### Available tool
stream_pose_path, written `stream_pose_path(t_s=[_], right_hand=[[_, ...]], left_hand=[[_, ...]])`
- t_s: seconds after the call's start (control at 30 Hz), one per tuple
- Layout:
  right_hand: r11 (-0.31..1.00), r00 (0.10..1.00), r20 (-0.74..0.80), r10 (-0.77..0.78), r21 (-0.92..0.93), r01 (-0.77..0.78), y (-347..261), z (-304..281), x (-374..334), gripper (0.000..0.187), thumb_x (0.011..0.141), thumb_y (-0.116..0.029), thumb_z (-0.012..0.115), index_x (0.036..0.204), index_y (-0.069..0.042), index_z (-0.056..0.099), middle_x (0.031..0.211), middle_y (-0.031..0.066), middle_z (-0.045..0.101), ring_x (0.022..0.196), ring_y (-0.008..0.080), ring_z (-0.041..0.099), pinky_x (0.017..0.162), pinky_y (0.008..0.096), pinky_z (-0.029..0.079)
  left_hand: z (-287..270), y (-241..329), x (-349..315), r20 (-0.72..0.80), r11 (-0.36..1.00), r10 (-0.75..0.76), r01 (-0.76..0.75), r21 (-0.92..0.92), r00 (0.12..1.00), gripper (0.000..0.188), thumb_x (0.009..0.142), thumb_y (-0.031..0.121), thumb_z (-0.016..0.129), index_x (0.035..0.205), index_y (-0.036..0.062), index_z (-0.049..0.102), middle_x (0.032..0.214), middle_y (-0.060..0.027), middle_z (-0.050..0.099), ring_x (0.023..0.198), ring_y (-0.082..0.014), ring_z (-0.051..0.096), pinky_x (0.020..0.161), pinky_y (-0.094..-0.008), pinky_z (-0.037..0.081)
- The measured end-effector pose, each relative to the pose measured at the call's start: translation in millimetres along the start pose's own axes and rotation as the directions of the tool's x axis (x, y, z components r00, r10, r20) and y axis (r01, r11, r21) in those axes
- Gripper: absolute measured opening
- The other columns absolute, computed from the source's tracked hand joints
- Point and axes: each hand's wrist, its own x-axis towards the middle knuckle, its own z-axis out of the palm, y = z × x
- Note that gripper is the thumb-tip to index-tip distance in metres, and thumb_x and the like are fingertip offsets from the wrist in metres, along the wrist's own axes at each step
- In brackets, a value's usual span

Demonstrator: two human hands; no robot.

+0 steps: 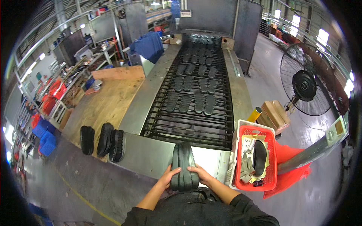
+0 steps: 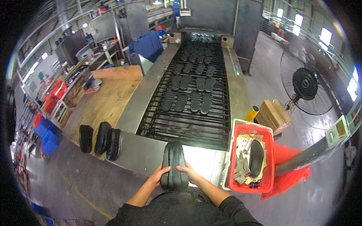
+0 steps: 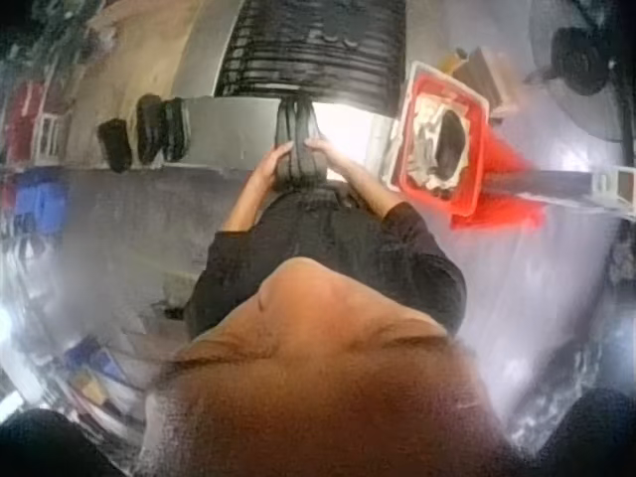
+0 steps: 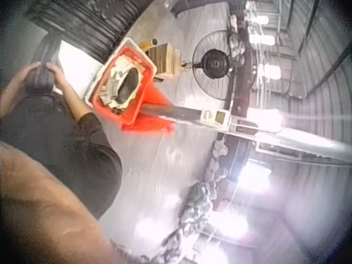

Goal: The person retrieves shoe soles from a shelving rack and places them onto a conveyor grate by hand.

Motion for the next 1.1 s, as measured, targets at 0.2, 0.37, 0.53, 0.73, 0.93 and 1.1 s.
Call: stream_pose_path(t_s=[0.2,0.37,0.53,0.73,0.93,1.1], right_hand=[[0.993,0.97,-0.231,-0.074,0.073,0.093,-46,-17,105,0.068,0.089,-0.023,0.076,0.145,0.0,0.045,0.129,0.0149,0.063,0.115,0.0256,0.064,0.099,0.0401,0.054],[0.991,0.897,-0.43,-0.103,0.037,0.131,-66,-48,189,0.102,0.083,-0.021,0.083,0.159,0.005,0.02,0.138,0.0214,0.057,0.124,0.028,0.06,0.105,0.0388,0.049],[0.941,0.687,-0.662,-0.3,-0.323,0.1,-86,-83,268,0.114,0.077,-0.032,0.087,0.161,0.002,0.018,0.142,0.0241,0.051,0.126,0.0337,0.058,0.107,0.0405,0.047],[0.567,0.467,-0.758,-0.456,-0.652,-0.503,-100,-143,311,0.118,0.071,-0.043,0.087,0.161,-0.004,0.021,0.142,0.0263,0.044,0.132,0.0434,0.046,0.11,0.0453,0.042],[0.423,0.412,-0.709,-0.572,-0.685,-0.593,-94,-192,302,0.107,0.075,-0.043,0.084,0.158,-0.003,0.028,0.148,0.0326,0.039,0.135,0.0483,0.042,0.111,0.0503,0.041],[0.399,0.467,-0.657,-0.592,-0.743,-0.538,-93,-200,300,0.1,0.076,-0.043,0.084,0.154,-0.002,0.037,0.154,0.0329,0.034,0.141,0.0492,0.037,0.115,0.0513,0.037]], left_hand=[[-15,88,133,0.124,0.969,-0.138,0.109,0.22,0.983,0.101,0.084,0.032,0.085,0.155,-0.0076,0.025,0.141,-0.0238,0.055,0.124,-0.0304,0.061,0.104,-0.042,0.05],[-23,126,228,0.049,0.926,-0.21,0.183,0.332,0.976,0.125,0.075,0.037,0.091,0.159,-0.0092,0.01,0.146,-0.0255,0.05,0.128,-0.0306,0.057,0.107,-0.0393,0.047],[-28,134,324,-0.098,0.627,0.08,0.026,0.779,0.992,0.124,0.073,0.048,0.088,0.16,-0.0019,0.015,0.15,-0.0328,0.043,0.135,-0.0448,0.05,0.111,-0.0441,0.043],[-84,113,387,-0.263,0.225,0.432,0.179,0.958,0.863,0.113,0.076,0.045,0.086,0.159,0.0012,0.022,0.141,-0.0276,0.046,0.129,-0.0452,0.046,0.104,-0.0545,0.043],[-98,99,392,-0.305,0.159,0.45,0.261,0.952,0.84,0.104,0.079,0.044,0.085,0.155,0.0017,0.029,0.146,-0.0276,0.039,0.132,-0.0457,0.042,0.104,-0.06,0.039],[-55,124,446,0.081,0.039,0.675,-0.145,0.989,0.734,0.091,0.085,0.041,0.08,0.148,-0.0076,0.035,0.152,-0.0362,0.035,0.137,-0.053,0.037,0.113,-0.0584,0.032]])
